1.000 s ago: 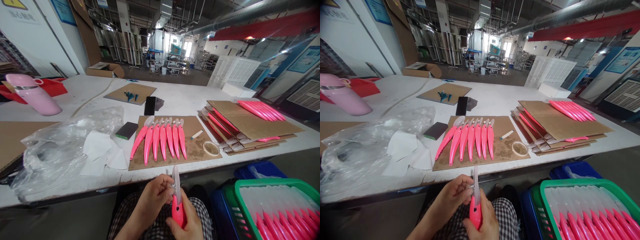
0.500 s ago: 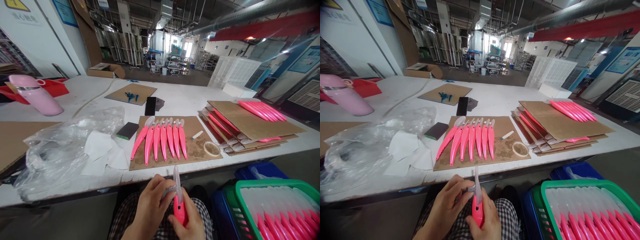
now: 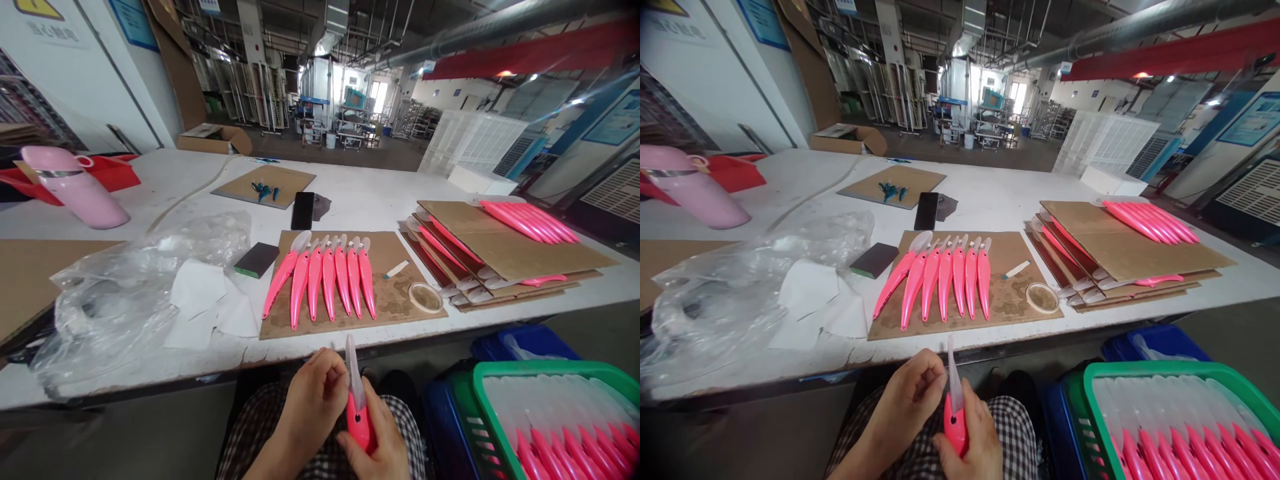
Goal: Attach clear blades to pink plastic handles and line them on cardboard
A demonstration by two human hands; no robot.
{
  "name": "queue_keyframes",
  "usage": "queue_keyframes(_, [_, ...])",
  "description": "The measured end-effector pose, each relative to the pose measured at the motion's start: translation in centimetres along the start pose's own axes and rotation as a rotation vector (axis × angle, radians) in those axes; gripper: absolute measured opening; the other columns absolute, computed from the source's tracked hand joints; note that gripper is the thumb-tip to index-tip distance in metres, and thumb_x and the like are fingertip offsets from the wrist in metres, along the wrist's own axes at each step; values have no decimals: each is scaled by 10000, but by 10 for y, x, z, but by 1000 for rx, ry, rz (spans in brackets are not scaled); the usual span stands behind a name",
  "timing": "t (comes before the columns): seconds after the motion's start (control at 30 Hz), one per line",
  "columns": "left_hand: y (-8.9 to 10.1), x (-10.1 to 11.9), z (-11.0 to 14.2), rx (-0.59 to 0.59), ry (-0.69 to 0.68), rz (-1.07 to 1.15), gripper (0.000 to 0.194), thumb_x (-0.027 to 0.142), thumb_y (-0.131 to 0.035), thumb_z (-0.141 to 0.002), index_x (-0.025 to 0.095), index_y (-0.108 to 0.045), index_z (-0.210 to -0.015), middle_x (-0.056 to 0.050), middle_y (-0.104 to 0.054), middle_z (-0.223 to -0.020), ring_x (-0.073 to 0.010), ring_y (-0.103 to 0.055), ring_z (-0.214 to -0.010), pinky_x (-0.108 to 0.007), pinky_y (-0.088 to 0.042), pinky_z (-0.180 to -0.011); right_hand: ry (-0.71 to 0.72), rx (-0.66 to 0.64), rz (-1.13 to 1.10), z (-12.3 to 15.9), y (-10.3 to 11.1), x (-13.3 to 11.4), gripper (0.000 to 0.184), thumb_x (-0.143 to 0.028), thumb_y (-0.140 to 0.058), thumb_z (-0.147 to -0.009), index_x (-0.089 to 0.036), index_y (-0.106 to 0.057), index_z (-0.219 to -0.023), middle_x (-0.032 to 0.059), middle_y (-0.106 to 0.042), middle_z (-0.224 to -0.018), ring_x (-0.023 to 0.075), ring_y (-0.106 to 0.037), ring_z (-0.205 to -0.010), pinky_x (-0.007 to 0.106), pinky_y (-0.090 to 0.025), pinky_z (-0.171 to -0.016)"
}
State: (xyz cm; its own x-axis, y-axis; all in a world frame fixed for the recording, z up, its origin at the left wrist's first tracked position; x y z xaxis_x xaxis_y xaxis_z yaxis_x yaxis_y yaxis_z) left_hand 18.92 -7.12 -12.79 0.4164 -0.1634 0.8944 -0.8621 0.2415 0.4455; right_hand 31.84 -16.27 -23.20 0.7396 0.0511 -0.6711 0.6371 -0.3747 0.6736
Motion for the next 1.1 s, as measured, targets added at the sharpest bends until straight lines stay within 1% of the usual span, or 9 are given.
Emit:
queue_keyframes(0.07, [2, 0, 0, -23, 38, 46, 167, 178, -449, -803, 201, -462, -638, 41, -425, -575, -126, -424, -537, -227, -332, -514, 0, -28, -16, -2, 2, 0, 709, -118, -649, -657, -206, -498, -1344, 43, -629, -1264, 283, -594, -1147, 339, -539, -920])
queue_keyframes(0.17, [5, -2, 2, -86, 88, 160, 47, 213, -479, -803, 194, -511, -775, 65, -380, -579, -122, -395, -534, -227, -328, -516, 7, -49, -36, -4, 6, 0, 727, -110, -656, -645, -224, -501, -1346, 35, -628, -1263, 297, -593, -1142, 364, -535, -929])
queue_keyframes(0.3, [9, -6, 4, -130, 42, 232, 143, 271, -455, -846, 180, -510, -941, 60, -393, -640, -128, -400, -571, -235, -337, -543, 17, -47, -50, -6, 9, 1, 725, -98, -643, -645, -216, -501, -1347, 41, -622, -1271, 302, -581, -1162, 369, -533, -932])
queue_keyframes(0.37, [10, -7, 4, -140, 19, 232, 146, 279, -440, -861, 181, -497, -953, 62, -384, -646, -126, -392, -574, -238, -332, -553, 24, -56, -53, -6, 9, 1, 727, -93, -640, -640, -211, -504, -1344, 44, -625, -1268, 303, -583, -1158, 371, -531, -934])
queue_keyframes(0.53, [11, -10, 3, -177, 47, 287, 114, 272, -476, -857, 187, -483, -932, 77, -349, -631, -117, -359, -574, -232, -306, -557, -2, -80, -60, -6, 10, 0, 702, -97, -653, -621, -205, -547, -1306, 49, -628, -1265, 305, -584, -1157, 377, -519, -949])
queue_keyframes(0.7, [3, -23, -2, -152, 64, 426, 247, 338, -546, -816, 185, -490, -1002, 87, -344, -614, -115, -350, -547, -230, -298, -544, -87, -90, -188, -9, 11, -4, 702, -86, -634, -610, -191, -552, -1299, 51, -600, -1304, 268, -567, -1188, 347, -484, -993])
queue_keyframes(0.8, [0, -26, -2, -155, 95, 422, 208, 380, -549, -818, 184, -505, -870, 72, -375, -606, -120, -361, -558, -234, -300, -550, -119, -89, -262, -11, 12, -5, 702, -94, -638, -606, -195, -555, -1296, 48, -593, -1313, 252, -553, -1207, 331, -460, -1018])
queue_keyframes(0.9, [1, -23, 1, -162, 116, 368, 285, 408, -539, -825, 186, -463, -663, 51, -376, -600, -123, -339, -582, -238, -288, -554, -140, -69, -266, -12, 13, -6, 699, -99, -643, -605, -209, -564, -1290, 40, -605, -1299, 253, -558, -1201, 334, -460, -1016])
queue_keyframes(1.1, [4, -14, -1, -113, 105, 308, 354, 454, -542, -820, 184, -465, -603, 37, -388, -593, -132, -358, -594, -243, -296, -566, -117, -68, -258, -9, 10, -5, 743, -68, -629, -575, -218, -560, -1299, 37, -609, -1294, 263, -560, -1197, 347, -467, -1013])
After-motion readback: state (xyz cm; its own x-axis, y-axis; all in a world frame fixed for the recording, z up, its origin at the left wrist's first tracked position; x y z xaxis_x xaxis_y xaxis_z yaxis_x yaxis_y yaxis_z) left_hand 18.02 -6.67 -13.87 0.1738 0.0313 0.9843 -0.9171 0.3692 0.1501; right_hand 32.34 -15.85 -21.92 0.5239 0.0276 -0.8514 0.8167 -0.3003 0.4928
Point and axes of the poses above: each hand's wrist, its own z-axis away from the middle knuckle, its own y-axis out of the back of the hand, x = y × z, the point moved 1 cm from there along -z, towards the middle knuckle
